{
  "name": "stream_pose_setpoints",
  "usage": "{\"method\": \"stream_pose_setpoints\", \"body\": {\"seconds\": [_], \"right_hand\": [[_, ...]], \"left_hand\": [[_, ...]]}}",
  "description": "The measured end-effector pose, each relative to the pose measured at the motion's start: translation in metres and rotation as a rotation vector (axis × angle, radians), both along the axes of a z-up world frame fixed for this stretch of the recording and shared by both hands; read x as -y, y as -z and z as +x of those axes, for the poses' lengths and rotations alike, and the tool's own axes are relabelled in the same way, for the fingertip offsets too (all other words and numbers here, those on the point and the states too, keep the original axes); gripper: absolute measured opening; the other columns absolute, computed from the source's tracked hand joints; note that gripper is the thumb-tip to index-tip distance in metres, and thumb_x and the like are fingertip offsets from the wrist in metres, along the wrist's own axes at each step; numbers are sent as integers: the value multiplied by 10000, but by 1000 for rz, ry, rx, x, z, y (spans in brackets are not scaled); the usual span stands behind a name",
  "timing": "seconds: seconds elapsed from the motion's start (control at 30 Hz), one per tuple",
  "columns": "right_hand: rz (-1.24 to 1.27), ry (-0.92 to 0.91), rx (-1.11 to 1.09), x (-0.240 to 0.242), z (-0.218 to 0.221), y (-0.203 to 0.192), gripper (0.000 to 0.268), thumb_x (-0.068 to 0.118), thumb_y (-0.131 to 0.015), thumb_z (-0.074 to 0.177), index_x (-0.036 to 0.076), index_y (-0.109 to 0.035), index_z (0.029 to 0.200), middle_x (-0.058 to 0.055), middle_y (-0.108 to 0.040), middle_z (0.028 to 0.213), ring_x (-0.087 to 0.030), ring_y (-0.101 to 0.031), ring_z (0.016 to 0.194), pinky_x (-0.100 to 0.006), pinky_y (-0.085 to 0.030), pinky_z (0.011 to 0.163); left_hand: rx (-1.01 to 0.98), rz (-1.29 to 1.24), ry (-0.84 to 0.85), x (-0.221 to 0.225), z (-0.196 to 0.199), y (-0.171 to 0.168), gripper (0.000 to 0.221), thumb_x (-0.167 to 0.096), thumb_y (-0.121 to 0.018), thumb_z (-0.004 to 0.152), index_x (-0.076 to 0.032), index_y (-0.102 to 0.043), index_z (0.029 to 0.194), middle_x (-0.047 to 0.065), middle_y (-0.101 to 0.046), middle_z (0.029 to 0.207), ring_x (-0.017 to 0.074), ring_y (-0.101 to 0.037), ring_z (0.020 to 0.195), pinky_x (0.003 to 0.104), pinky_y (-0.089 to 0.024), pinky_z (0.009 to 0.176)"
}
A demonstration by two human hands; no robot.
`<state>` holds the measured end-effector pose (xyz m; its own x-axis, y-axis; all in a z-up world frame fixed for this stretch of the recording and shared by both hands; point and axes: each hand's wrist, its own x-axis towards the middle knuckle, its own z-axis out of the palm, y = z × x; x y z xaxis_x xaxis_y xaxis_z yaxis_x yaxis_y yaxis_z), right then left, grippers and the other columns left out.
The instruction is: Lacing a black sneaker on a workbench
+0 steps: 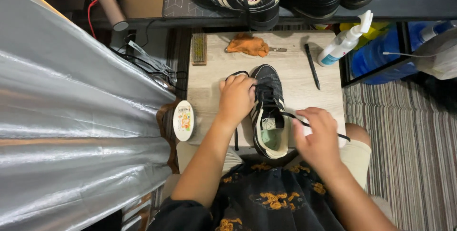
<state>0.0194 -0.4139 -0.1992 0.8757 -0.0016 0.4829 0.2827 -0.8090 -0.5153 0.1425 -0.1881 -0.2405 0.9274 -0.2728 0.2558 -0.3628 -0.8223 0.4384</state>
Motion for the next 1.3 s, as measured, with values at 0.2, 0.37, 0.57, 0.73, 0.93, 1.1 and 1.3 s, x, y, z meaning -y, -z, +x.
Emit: {"method": "stream_pose_setpoints", "body": {"seconds": [0.2, 0.37, 0.57, 0.73, 0.93, 1.1, 1.3], "right_hand": [[-183, -2, 29, -22, 0, 9, 316, 274, -782, 878, 158, -719, 1165, -44, -644, 1086, -279, -660, 999, -405, -472, 817], [-196, 25, 39, -19, 0, 14, 295, 231, -778, 870, 139, -726, 1146, -52, -649, 1065, -269, -677, 969, -390, -486, 779], [-149, 45, 54, -23, 0, 13, 398, 198, -782, 847, 94, -690, 1221, -77, -632, 1100, -285, -681, 1001, -399, -488, 771], [-147, 43, 68, -19, 1, 16, 391, 203, -789, 842, 126, -701, 1215, -58, -642, 1097, -269, -688, 1011, -399, -484, 779], [-166, 81, 55, -18, -1, 15, 392, 241, -801, 834, 151, -708, 1205, -28, -639, 1087, -241, -693, 998, -384, -489, 792], [-189, 76, 63, -19, 1, 15, 385, 254, -793, 850, 151, -698, 1209, -34, -632, 1067, -237, -691, 980, -376, -476, 783], [-195, 90, 5, -17, -2, 23, 360, 232, -782, 841, 167, -719, 1189, -2, -651, 972, -221, -704, 886, -369, -483, 772]], "left_hand": [[209, -94, 20, -10, 4, -14, 82, -153, -673, 795, -190, -674, 868, -22, -655, 956, 223, -623, 1097, 442, -390, 968], [386, -75, 25, -36, 4, -28, 152, -64, -652, 852, -156, -690, 967, 4, -665, 924, 225, -660, 1039, 427, -365, 992], [573, 62, -72, -64, 19, -32, 136, -89, -682, 915, -213, -702, 966, -39, -649, 871, 159, -643, 994, 436, -299, 1049], [704, 156, -38, -80, 34, -43, 77, -135, -728, 967, -195, -733, 920, -31, -616, 855, 173, -621, 994, 478, -295, 1046], [830, 176, -21, -85, 32, -90, 115, -160, -743, 1012, -188, -717, 903, -22, -597, 873, 197, -613, 1031, 496, -272, 1071], [873, 145, -8, -81, 24, -123, 92, -177, -742, 1030, -202, -741, 942, -20, -607, 875, 218, -616, 1049, 508, -268, 1064], [864, 122, 41, -94, 27, -144, 136, -198, -691, 1078, -173, -749, 958, -7, -622, 888, 245, -611, 1076, 512, -252, 1075]]}}
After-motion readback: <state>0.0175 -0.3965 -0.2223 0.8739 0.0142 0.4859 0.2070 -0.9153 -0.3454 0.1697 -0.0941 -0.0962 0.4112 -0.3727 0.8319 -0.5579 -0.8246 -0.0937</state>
